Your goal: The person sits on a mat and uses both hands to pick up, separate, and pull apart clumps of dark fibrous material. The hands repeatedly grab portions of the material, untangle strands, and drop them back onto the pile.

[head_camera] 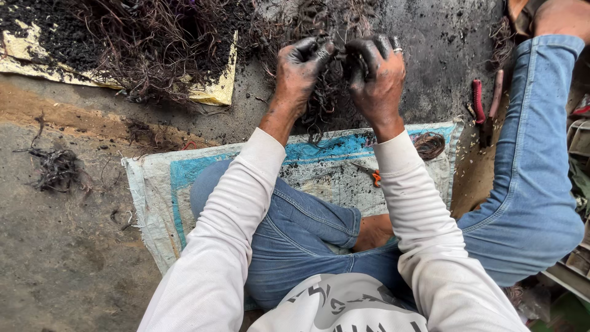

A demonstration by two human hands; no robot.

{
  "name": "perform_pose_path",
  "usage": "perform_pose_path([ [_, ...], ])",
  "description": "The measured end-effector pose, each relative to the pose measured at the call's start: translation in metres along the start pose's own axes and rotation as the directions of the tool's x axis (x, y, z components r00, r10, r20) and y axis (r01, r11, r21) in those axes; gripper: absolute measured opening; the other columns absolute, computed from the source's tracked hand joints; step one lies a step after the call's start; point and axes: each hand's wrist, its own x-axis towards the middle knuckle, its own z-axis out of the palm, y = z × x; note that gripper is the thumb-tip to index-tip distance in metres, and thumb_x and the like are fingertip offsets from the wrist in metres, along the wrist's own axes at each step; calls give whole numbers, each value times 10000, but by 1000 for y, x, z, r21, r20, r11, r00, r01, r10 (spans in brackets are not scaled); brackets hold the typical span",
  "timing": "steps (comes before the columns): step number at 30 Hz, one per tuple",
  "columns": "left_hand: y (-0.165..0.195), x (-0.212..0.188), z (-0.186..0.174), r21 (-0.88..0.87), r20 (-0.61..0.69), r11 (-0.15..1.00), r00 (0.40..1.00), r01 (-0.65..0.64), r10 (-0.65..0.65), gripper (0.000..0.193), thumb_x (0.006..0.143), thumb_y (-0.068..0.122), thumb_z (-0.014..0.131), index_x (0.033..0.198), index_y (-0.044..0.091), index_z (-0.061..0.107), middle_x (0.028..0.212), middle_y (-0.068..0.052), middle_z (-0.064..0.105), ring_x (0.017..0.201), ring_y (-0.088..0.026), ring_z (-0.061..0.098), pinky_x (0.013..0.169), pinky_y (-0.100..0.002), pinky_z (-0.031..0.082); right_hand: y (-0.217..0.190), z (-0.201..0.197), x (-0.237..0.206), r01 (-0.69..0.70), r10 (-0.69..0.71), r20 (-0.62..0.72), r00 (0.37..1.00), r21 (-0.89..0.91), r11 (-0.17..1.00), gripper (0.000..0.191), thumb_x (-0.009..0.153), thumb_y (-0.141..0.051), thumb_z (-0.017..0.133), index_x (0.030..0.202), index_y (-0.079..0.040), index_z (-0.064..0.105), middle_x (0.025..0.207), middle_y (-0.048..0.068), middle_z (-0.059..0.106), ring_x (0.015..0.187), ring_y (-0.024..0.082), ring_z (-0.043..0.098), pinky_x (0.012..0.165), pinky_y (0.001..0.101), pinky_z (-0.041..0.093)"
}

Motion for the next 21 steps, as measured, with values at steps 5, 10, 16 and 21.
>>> perform_pose_path([
  [5,-1,-2,-2,-212,131,975,986,-70,99,210,877,219,838,1028,82,787,929,-3,758,842,-111,660,742,-279,548,-25,-10,11,209,-206,-144,968,4,978,196,1042,-222,754,1168,-72,742,1049,93,742,908,232,682,762,384,496],
  [10,-6,0,-1,-242,117,970,992,-23,53,189,867,140,849,1021,63,772,934,-7,749,867,-106,671,767,-275,561,-35,-9,14,61,-33,-132,991,214,975,98,1025,-170,759,1017,-72,769,951,81,765,841,198,694,738,376,501],
  [16,-15,1,4,-272,67,962,996,-35,55,241,861,144,855,1049,21,766,952,-38,763,867,-128,677,793,-291,561,-29,10,9,-159,218,-32,975,584,796,107,1078,-134,678,1064,-44,735,983,57,771,908,137,734,828,302,600],
  [21,-13,1,2,-364,61,930,998,49,-29,288,823,146,852,1069,37,749,950,-39,770,878,-144,707,820,-312,583,-27,15,10,-220,284,37,958,729,648,95,1074,-101,683,1089,-12,713,981,59,746,887,111,692,800,274,577],
])
